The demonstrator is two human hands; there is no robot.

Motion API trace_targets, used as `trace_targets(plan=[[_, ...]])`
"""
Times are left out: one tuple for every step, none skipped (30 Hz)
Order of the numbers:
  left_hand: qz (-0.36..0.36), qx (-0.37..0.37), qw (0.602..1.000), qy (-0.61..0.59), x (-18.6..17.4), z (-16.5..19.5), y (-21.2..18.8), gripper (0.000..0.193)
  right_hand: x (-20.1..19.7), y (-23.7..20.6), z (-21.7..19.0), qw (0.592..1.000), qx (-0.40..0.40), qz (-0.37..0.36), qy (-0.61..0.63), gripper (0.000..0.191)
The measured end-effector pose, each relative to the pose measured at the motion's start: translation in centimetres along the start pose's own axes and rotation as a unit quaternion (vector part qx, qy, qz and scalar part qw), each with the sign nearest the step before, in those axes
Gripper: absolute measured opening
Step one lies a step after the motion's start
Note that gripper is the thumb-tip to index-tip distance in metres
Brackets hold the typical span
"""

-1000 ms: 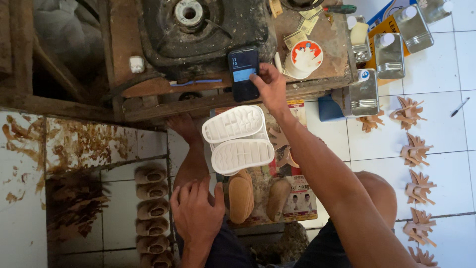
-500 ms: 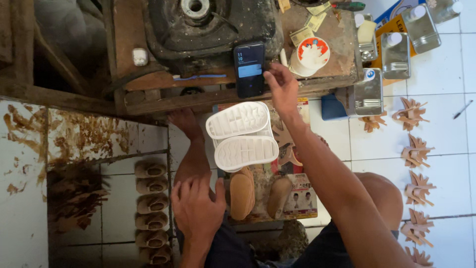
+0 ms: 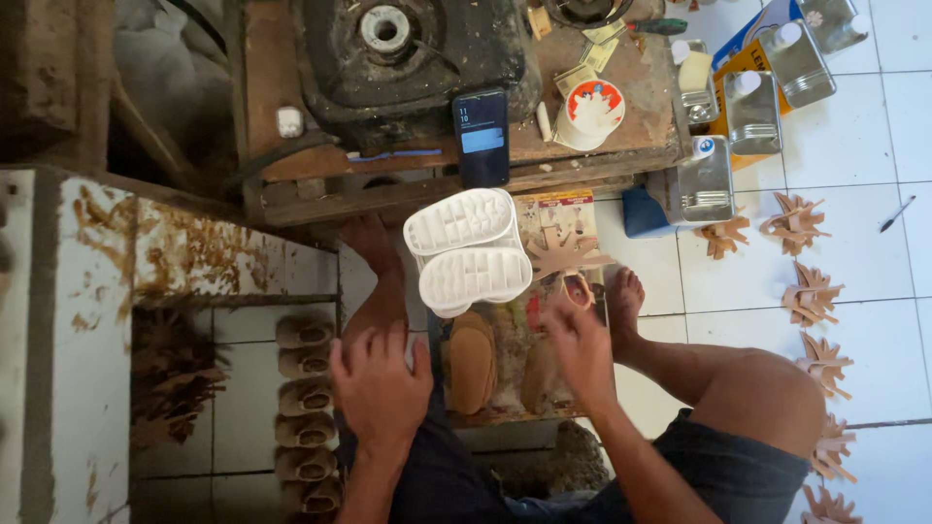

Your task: The person sits on the floor and assembles a leather sandal: they fit a star-shaped leather upper piece over a wooden shoe last, press and tuck the leather straps around the last, and shape the upper by hand. They briefly reach to a phone on the workbench, then resume fitting the leather piece onto the last.

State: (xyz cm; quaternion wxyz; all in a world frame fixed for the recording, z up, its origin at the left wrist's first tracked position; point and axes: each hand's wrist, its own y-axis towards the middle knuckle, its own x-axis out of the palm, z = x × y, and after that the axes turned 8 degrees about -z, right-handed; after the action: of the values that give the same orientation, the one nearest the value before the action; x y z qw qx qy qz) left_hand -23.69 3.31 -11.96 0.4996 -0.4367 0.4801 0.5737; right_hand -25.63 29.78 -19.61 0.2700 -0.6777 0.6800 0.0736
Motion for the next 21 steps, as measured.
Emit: trace_targets(plan=[[0.000, 0.042, 0.999, 0.029, 0.1, 0.1, -0.4, 0.034, 0.2, -1.6, 0.5, 0.999, -0.025, -0.017, -0.038, 0.032], [0.000, 0.083, 0.995, 0.058, 0.3, 0.3, -0.8, 0.034, 0.3, -3.0, 1.0, 0.995, -0.051, -0.034, -0.076, 0.035], [-0.039, 0.101, 0.994, 0.027, 0.8, 0.7, -1.2, 0.034, 0.3, -4.0, 1.5, 0.991, -0.043, -0.058, -0.113, 0.038], [-0.079, 0.121, 0.990, -0.005, 1.5, 1.3, -1.5, 0.034, 0.2, -4.9, 2.0, 0.985, -0.032, -0.080, -0.151, 0.042], [-0.121, 0.142, 0.982, -0.038, 2.4, 2.0, -1.8, 0.035, 0.1, -5.9, 2.5, 0.977, -0.018, -0.101, -0.189, 0.046], [-0.163, 0.115, 0.978, -0.057, 3.3, 2.8, -2.1, 0.042, 0.0, -6.6, 3.0, 0.973, -0.015, -0.102, -0.206, 0.051], [-0.203, 0.083, 0.973, -0.074, 4.3, 3.4, -2.4, 0.050, 0.1, -6.9, 3.3, 0.969, -0.016, -0.106, -0.222, 0.056], [-0.239, 0.049, 0.966, -0.091, 5.3, 3.8, -2.5, 0.059, 0.3, -7.0, 3.6, 0.965, -0.021, -0.110, -0.238, 0.061], [-0.257, 0.031, 0.961, -0.100, 6.2, 3.9, -2.5, 0.062, 0.4, -7.0, 3.9, 0.961, -0.022, -0.115, -0.252, 0.063], [-0.277, 0.016, 0.954, -0.110, 7.0, 3.8, -2.5, 0.065, 0.6, -7.0, 4.1, 0.957, -0.020, -0.118, -0.266, 0.066], [-0.301, 0.001, 0.946, -0.120, 7.6, 3.8, -2.8, 0.068, 0.8, -7.1, 4.3, 0.952, -0.014, -0.122, -0.279, 0.068], [-0.295, 0.000, 0.948, -0.118, 8.1, 3.7, -3.1, 0.064, 1.0, -7.1, 4.4, 0.948, 0.020, -0.143, -0.283, 0.069], [-0.289, -0.001, 0.950, -0.116, 8.5, 3.6, -3.2, 0.061, 1.2, -7.0, 4.5, 0.942, 0.053, -0.163, -0.287, 0.070], [-0.280, -0.004, 0.953, -0.114, 8.8, 3.6, -3.4, 0.058, 1.3, -7.0, 4.6, 0.935, 0.084, -0.184, -0.292, 0.071], [-0.270, -0.012, 0.955, -0.124, 9.0, 3.5, -3.5, 0.055, 1.4, -6.9, 4.6, 0.933, 0.073, -0.191, -0.295, 0.073], [-0.259, -0.020, 0.956, -0.134, 9.2, 3.6, -3.5, 0.053, 1.4, -6.8, 4.7, 0.932, 0.062, -0.198, -0.297, 0.075], [-0.249, -0.026, 0.957, -0.144, 9.3, 3.6, -3.5, 0.051, 1.5, -6.7, 4.7, 0.931, 0.053, -0.204, -0.299, 0.077], [-0.247, -0.031, 0.957, -0.150, 9.3, 3.8, -3.5, 0.049, 1.5, -6.6, 4.7, 0.929, 0.056, -0.209, -0.300, 0.078], [-0.245, -0.036, 0.956, -0.156, 9.3, 3.9, -3.5, 0.049, 1.5, -6.5, 4.7, 0.928, 0.059, -0.214, -0.301, 0.079], [-0.241, -0.042, 0.956, -0.161, 9.3, 4.0, -3.5, 0.048, 1.6, -6.5, 4.8, 0.926, 0.060, -0.219, -0.301, 0.080], [-0.257, -0.054, 0.950, -0.169, 9.3, 4.1, -3.5, 0.050, 1.6, -6.5, 4.8, 0.924, 0.058, -0.226, -0.304, 0.081]])
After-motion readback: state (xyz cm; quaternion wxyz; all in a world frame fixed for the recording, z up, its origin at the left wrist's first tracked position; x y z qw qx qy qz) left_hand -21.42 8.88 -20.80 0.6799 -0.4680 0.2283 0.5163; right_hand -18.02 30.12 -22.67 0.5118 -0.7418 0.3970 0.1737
